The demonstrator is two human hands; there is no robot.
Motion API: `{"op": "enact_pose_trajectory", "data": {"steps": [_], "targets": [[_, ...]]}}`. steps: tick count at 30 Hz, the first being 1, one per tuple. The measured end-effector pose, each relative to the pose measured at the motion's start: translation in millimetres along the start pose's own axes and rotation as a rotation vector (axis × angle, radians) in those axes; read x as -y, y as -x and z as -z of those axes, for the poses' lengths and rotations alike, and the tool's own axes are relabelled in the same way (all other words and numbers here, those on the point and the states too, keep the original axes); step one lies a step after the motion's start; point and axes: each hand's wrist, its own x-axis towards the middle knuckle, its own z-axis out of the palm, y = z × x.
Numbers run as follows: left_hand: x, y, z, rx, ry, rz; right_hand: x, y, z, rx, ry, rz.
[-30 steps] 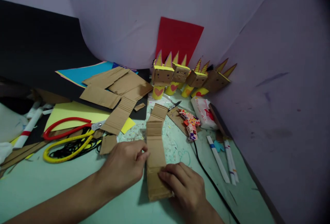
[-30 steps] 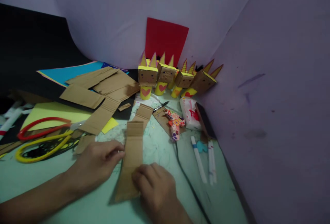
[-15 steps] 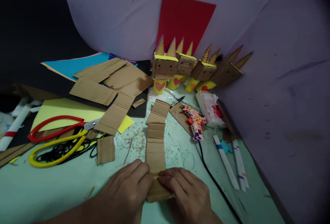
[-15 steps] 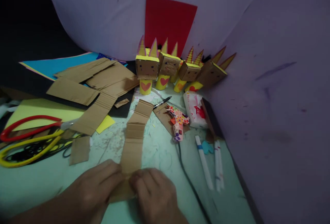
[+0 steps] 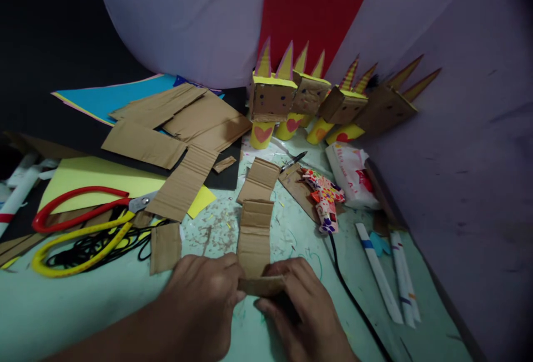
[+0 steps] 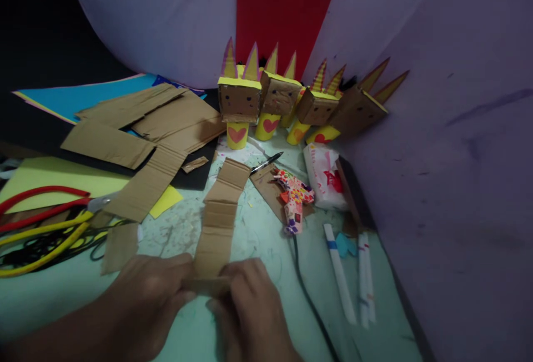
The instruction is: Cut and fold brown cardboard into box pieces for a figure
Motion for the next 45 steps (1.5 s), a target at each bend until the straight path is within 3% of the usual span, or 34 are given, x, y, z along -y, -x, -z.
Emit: {"op": "enact_pose_trajectory", "data": {"steps": [6,13,18,21,29,38,43,45], "targets": [[8,-8,11.2,0.123,0.090,-0.059,1,4,-3,-0.066,-0.005,-0.080],[8,-16,16.3,0.113,0.104,-0.004,7,-1,-4,-0.052,0.120,-0.225],[6,-20,21.3,0.110,0.049,0.033,11,-1,-6,-0.047,0.192,-0.227],[10,-24,24.4,0.143,0.124,-0.018,13,-1,-7,-0.054,0.163,-0.239],[14,-29,21.4,0.147,0.175,-0.005,22,-15,-4,-0.001,0.118,-0.467],[2,-23,19.8,0.064,0.157,0.118,23,-23,-2,0.091,0.211,-0.525],[15,-26,33.8,0.162,0.330,0.026,26,-22,0,0.076,0.221,-0.482],[22,-32,39.7,0.138,0.405,0.030,26,-20,1,0.069,0.214,-0.465]]}}
